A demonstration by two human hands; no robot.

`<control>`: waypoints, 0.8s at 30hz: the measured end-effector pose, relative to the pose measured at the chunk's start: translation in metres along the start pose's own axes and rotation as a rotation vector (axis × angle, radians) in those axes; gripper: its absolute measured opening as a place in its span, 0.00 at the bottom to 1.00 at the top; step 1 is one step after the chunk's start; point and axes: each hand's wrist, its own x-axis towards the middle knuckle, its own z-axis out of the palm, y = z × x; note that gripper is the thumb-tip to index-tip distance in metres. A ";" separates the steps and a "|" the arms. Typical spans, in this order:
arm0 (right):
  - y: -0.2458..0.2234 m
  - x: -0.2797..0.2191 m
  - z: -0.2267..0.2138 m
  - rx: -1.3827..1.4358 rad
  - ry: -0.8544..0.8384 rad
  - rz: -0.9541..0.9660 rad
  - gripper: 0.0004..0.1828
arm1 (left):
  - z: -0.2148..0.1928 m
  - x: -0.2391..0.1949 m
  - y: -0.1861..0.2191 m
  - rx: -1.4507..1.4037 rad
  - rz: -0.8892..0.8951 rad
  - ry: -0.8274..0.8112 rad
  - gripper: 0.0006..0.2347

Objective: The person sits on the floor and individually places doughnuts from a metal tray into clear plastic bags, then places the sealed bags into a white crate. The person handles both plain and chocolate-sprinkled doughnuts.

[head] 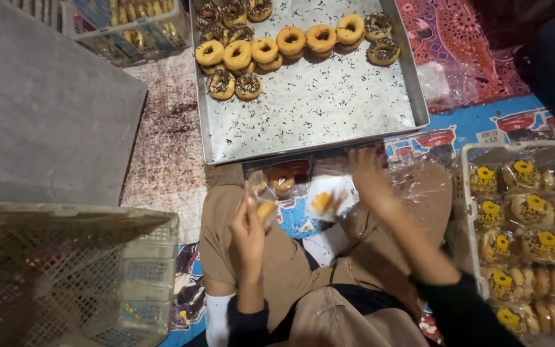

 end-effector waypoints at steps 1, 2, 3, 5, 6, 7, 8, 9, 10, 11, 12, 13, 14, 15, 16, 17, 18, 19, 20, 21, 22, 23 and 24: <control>-0.018 -0.013 0.015 0.423 0.056 -0.129 0.31 | 0.003 -0.011 0.000 0.024 0.200 0.078 0.17; -0.041 -0.025 0.033 0.756 0.095 -0.281 0.39 | 0.009 -0.026 0.001 0.221 0.152 0.107 0.19; -0.063 -0.027 0.050 0.943 0.157 -0.402 0.47 | 0.016 -0.035 0.003 0.416 0.116 0.133 0.22; -0.094 -0.022 0.082 1.149 0.150 -0.280 0.48 | 0.020 -0.045 0.001 0.343 0.084 0.158 0.25; -0.102 -0.017 0.096 1.230 0.118 -0.166 0.41 | 0.018 -0.047 -0.004 0.076 0.089 0.154 0.26; -0.107 -0.014 0.109 1.313 0.077 -0.052 0.35 | 0.013 -0.049 -0.010 -0.186 0.093 0.154 0.27; -0.110 -0.014 0.120 1.433 -0.054 -0.100 0.35 | 0.002 -0.042 -0.020 -0.012 -0.020 0.163 0.20; -0.109 -0.018 0.130 1.547 -0.190 -0.141 0.35 | -0.015 -0.031 -0.033 0.159 -0.140 0.165 0.15; -0.108 -0.022 0.139 1.658 -0.330 -0.181 0.35 | -0.028 -0.026 -0.047 0.328 -0.261 0.164 0.14; -0.110 -0.028 0.147 1.674 -0.373 -0.097 0.33 | -0.036 -0.024 -0.062 0.270 -0.340 0.113 0.14; -0.113 -0.033 0.155 1.688 -0.416 -0.012 0.31 | -0.041 -0.021 -0.078 0.210 -0.417 0.062 0.14; -0.117 -0.033 0.162 1.699 -0.445 0.071 0.28 | -0.044 -0.017 -0.092 0.148 -0.481 0.004 0.14; -0.121 -0.031 0.169 1.625 -0.313 0.101 0.22 | -0.045 -0.016 -0.103 0.106 -0.392 0.037 0.14; -0.128 -0.028 0.176 1.547 -0.181 0.138 0.17 | -0.045 -0.013 -0.112 0.065 -0.305 0.063 0.14; -0.133 -0.024 0.183 1.465 -0.053 0.174 0.15 | -0.045 -0.011 -0.118 0.023 -0.218 0.088 0.14; -0.138 -0.014 0.189 1.511 0.015 0.216 0.14 | -0.046 -0.005 -0.121 0.104 -0.240 0.102 0.14; -0.141 -0.002 0.194 1.556 0.082 0.258 0.13 | -0.050 0.004 -0.122 0.184 -0.262 0.116 0.14; -0.143 0.005 0.197 1.597 0.150 0.304 0.13 | -0.053 0.009 -0.121 0.264 -0.287 0.130 0.14; -0.146 0.010 0.200 1.626 0.175 0.331 0.12 | -0.057 0.013 -0.119 0.136 -0.198 0.140 0.13; -0.150 0.011 0.202 1.655 0.200 0.358 0.11 | -0.063 0.014 -0.116 0.010 -0.110 0.150 0.13; -0.154 0.008 0.203 1.683 0.225 0.385 0.11 | -0.068 0.011 -0.115 -0.116 -0.022 0.159 0.13; -0.159 0.001 0.203 1.663 0.215 0.419 0.12 | -0.073 0.007 -0.114 0.109 -0.006 0.225 0.12; -0.164 -0.011 0.201 1.642 0.204 0.454 0.14 | -0.076 -0.006 -0.116 0.334 0.009 0.288 0.11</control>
